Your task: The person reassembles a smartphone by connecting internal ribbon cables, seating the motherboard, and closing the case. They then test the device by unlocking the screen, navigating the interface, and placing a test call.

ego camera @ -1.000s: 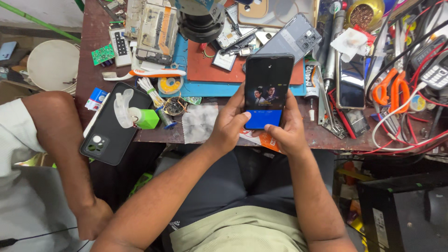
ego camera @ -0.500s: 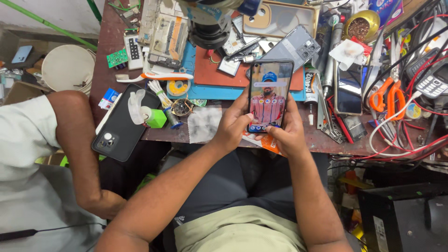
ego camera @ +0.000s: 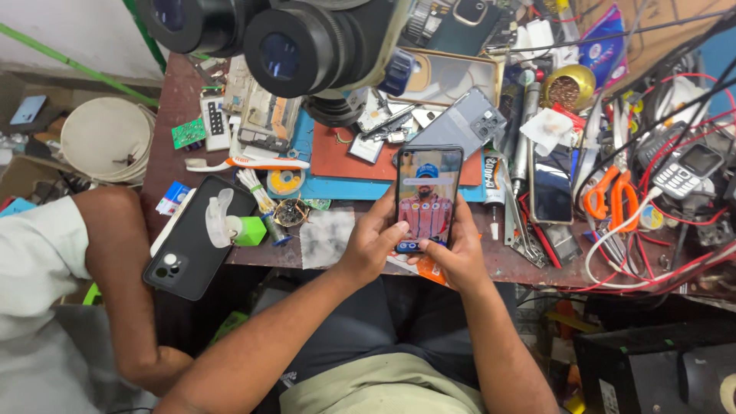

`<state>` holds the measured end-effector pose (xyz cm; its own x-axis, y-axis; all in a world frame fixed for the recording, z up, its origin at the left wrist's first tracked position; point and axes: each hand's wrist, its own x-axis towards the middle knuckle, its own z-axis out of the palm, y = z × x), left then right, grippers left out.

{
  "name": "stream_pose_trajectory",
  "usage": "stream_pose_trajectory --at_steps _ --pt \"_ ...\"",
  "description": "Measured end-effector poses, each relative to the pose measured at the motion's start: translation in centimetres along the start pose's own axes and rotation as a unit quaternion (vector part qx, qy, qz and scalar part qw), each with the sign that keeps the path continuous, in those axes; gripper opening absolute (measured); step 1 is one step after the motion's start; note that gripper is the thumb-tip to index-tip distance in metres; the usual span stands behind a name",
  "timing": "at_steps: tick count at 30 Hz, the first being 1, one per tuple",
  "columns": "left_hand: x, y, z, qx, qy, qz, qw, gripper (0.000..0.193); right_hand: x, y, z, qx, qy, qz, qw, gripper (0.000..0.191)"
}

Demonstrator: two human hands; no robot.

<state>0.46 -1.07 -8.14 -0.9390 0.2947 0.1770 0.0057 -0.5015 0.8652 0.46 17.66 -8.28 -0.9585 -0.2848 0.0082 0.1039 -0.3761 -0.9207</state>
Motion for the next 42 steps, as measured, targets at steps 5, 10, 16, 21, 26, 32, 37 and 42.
stream_pose_trajectory --at_steps 5,10,16,21,26,32,37,42 --pt "-0.4 0.0 0.4 -0.009 0.012 -0.026 1.0 0.07 0.0 -0.2 0.0 0.036 -0.009 0.008 0.999 0.09" --pt "-0.1 0.0 0.6 0.006 0.013 -0.003 1.0 0.072 0.0 0.0 -0.2 0.023 0.001 0.028 0.999 0.094" --pt "-0.3 0.0 0.5 0.013 0.003 0.003 1.0 0.073 -0.1 0.4 -0.2 -0.008 0.017 0.008 1.0 0.091" --pt "-0.6 0.0 0.8 0.082 0.01 0.0 0.997 0.077 -0.1 -0.2 0.3 0.015 0.013 -0.009 1.0 0.089" --pt "-0.8 0.0 0.6 0.098 0.009 0.025 0.995 0.068 -0.1 -0.1 0.3 0.068 0.013 -0.058 0.996 0.086" --pt "-0.9 0.2 1.0 0.058 -0.006 0.001 0.998 0.067 -0.1 -0.2 0.3 0.109 0.038 -0.1 0.988 0.094" --pt "-0.8 0.8 1.3 0.235 0.017 0.043 0.971 0.08 0.0 -1.2 0.8 0.157 0.018 -0.089 0.983 0.086" --pt "-1.0 0.6 1.1 0.261 0.002 0.086 0.962 0.084 0.0 -1.6 1.1 0.171 0.031 -0.079 0.982 0.084"
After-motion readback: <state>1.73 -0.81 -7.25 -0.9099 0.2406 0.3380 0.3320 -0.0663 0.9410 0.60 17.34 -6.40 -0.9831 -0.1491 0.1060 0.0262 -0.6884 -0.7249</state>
